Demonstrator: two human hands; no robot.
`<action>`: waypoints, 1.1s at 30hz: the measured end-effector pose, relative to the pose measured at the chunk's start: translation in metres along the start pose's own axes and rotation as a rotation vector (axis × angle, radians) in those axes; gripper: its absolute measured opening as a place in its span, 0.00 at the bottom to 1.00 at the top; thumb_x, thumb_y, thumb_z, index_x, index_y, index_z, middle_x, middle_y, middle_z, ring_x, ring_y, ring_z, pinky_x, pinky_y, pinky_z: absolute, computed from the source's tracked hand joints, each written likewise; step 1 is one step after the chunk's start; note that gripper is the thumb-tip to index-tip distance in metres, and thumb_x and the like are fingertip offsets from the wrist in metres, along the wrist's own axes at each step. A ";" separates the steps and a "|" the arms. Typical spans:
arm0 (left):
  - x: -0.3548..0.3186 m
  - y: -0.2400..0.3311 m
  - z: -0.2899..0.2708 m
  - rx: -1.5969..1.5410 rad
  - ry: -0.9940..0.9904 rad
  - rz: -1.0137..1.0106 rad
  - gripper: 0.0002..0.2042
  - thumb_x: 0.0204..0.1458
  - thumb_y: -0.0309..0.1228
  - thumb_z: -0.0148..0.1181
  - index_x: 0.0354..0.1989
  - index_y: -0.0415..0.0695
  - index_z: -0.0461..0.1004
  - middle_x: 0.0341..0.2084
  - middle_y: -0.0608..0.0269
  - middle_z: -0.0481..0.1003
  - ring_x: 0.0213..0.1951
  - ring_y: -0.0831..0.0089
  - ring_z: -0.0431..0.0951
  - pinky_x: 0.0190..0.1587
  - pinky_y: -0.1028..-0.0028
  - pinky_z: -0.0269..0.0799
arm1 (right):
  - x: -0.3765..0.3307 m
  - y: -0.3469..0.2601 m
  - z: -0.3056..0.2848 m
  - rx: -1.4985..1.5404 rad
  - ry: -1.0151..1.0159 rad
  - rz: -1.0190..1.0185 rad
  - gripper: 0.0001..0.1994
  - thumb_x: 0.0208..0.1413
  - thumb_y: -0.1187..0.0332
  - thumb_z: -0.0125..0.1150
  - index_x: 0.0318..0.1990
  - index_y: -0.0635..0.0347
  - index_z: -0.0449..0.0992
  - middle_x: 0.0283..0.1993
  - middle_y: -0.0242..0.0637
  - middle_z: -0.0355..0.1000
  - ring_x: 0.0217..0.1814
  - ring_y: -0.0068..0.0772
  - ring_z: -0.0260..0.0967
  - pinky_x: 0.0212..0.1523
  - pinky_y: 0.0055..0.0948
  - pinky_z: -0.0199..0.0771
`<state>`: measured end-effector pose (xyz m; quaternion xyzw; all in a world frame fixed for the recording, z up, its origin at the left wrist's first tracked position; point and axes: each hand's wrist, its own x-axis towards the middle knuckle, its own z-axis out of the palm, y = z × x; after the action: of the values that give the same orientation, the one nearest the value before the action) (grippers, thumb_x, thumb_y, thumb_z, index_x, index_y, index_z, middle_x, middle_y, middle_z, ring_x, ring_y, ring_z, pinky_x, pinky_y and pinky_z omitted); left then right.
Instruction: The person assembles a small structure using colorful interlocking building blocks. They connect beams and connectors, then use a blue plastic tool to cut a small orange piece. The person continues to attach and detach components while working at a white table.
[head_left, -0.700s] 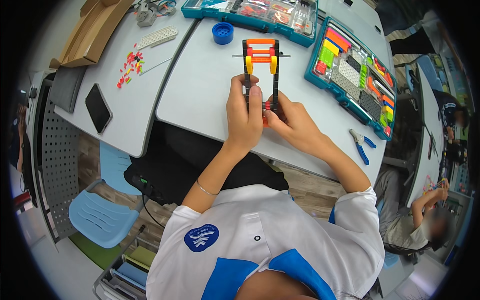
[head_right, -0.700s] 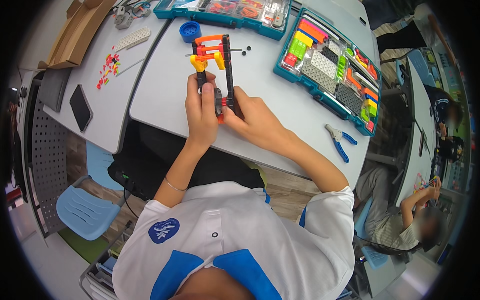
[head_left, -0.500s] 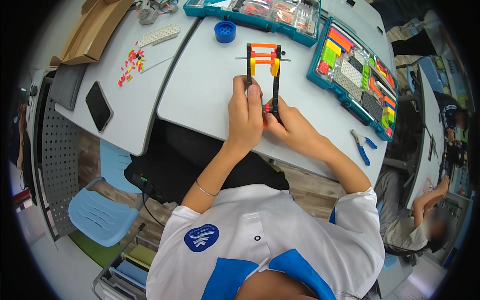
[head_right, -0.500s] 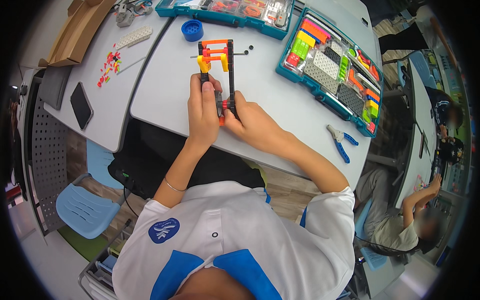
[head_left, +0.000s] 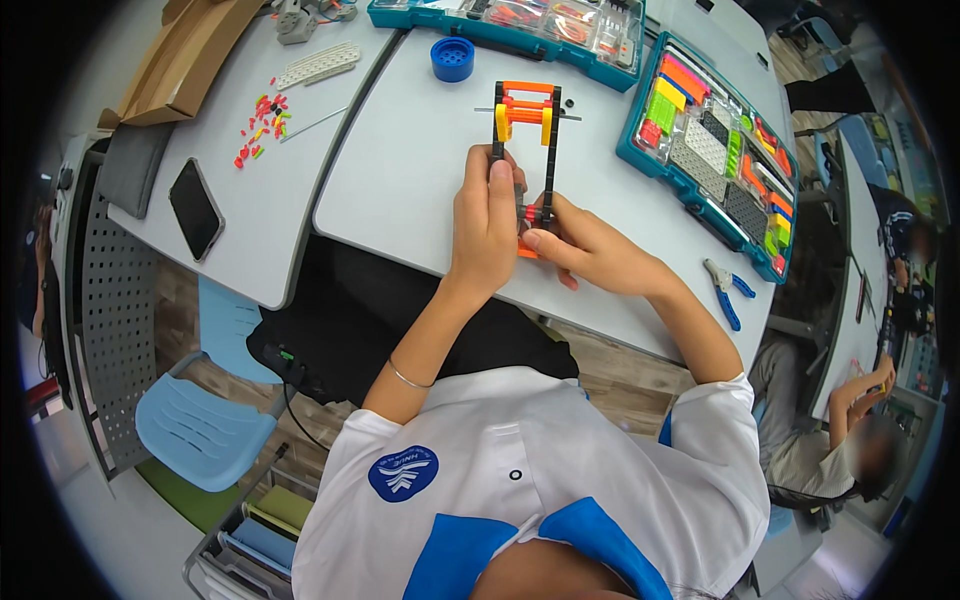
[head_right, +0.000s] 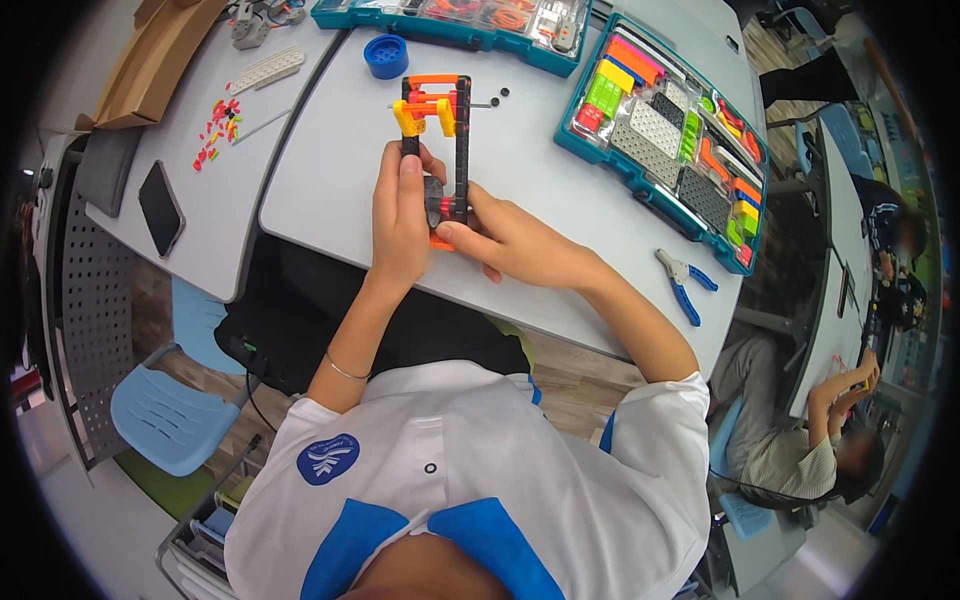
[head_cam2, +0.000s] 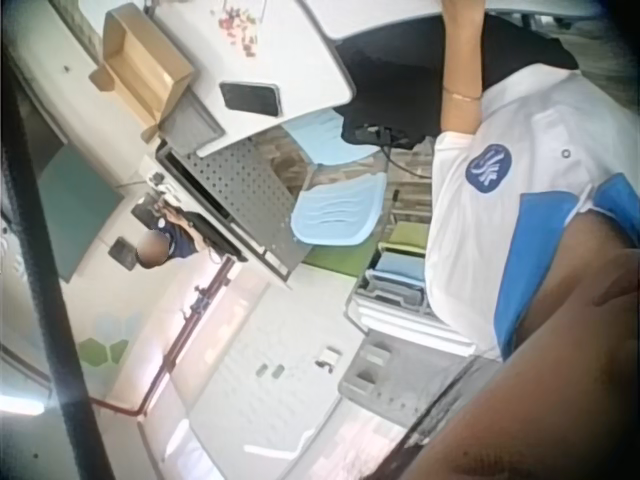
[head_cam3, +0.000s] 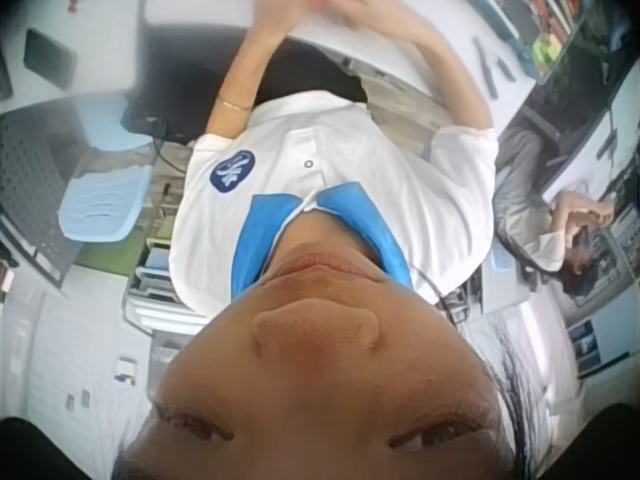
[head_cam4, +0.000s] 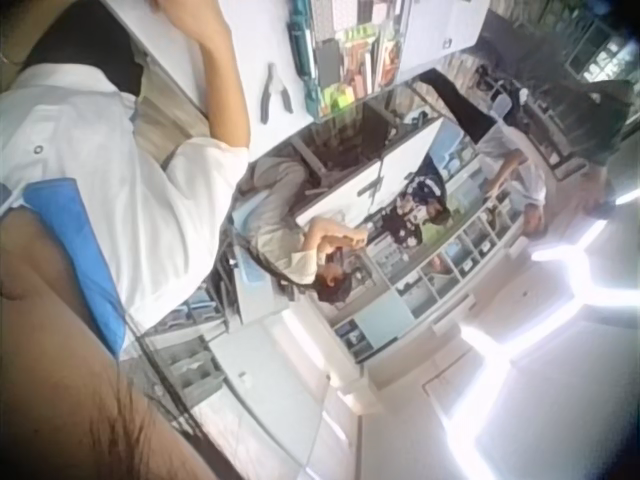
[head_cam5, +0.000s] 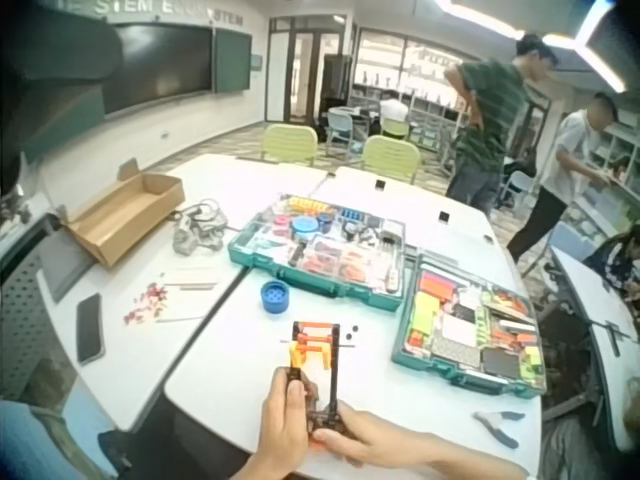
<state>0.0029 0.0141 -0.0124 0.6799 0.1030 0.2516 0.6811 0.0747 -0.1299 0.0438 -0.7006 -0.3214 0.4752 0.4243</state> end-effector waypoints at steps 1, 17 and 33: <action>0.000 0.002 0.000 0.026 0.010 0.008 0.15 0.69 0.39 0.34 0.40 0.41 0.63 0.28 0.62 0.69 0.29 0.80 0.68 0.33 0.78 0.66 | 0.002 0.002 -0.001 0.005 -0.002 -0.003 0.34 0.67 0.58 0.52 0.73 0.61 0.46 0.28 0.33 0.68 0.20 0.22 0.64 0.24 0.26 0.66; -0.006 0.018 0.001 0.223 0.000 -0.048 0.12 0.68 0.34 0.41 0.43 0.36 0.62 0.23 0.52 0.71 0.24 0.61 0.75 0.29 0.64 0.70 | -0.008 -0.025 -0.030 -0.536 0.814 -0.616 0.16 0.53 0.69 0.70 0.48 0.60 0.76 0.36 0.34 0.72 0.37 0.23 0.71 0.27 0.20 0.71; 0.014 0.026 -0.015 0.482 -0.031 0.276 0.13 0.60 0.34 0.58 0.50 0.41 0.77 0.37 0.57 0.75 0.36 0.72 0.74 0.35 0.73 0.68 | 0.007 -0.003 -0.026 -0.376 0.712 -0.522 0.08 0.56 0.77 0.62 0.42 0.65 0.75 0.38 0.36 0.73 0.34 0.24 0.74 0.33 0.22 0.76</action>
<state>0.0025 0.0323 0.0154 0.8337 0.0559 0.2998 0.4603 0.1015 -0.1306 0.0488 -0.7803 -0.4016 0.0169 0.4790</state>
